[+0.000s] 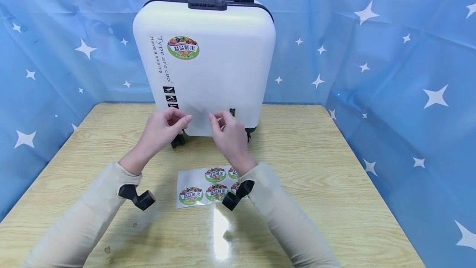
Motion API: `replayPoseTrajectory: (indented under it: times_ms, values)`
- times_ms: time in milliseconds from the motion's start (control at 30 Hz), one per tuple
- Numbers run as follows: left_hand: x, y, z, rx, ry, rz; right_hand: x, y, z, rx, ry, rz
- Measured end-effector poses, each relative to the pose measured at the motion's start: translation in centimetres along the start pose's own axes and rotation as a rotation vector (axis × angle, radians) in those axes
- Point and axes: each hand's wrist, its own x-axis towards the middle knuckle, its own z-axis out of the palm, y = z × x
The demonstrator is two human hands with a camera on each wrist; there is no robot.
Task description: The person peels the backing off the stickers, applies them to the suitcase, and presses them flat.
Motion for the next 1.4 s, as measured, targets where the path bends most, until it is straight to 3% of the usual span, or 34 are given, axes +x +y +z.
replayPoseTrajectory:
  times_ms: [667,1400]
  values:
    - [-1.5,-1.9,1.0,0.011,-0.078,-0.072,-2.9,2.0,0.6,-0.027,-0.032,0.083]
    - [-3.2,-3.5,3.6,0.052,-0.183,-0.122,-5.6,3.2,1.2,-0.108,-0.145,0.138]
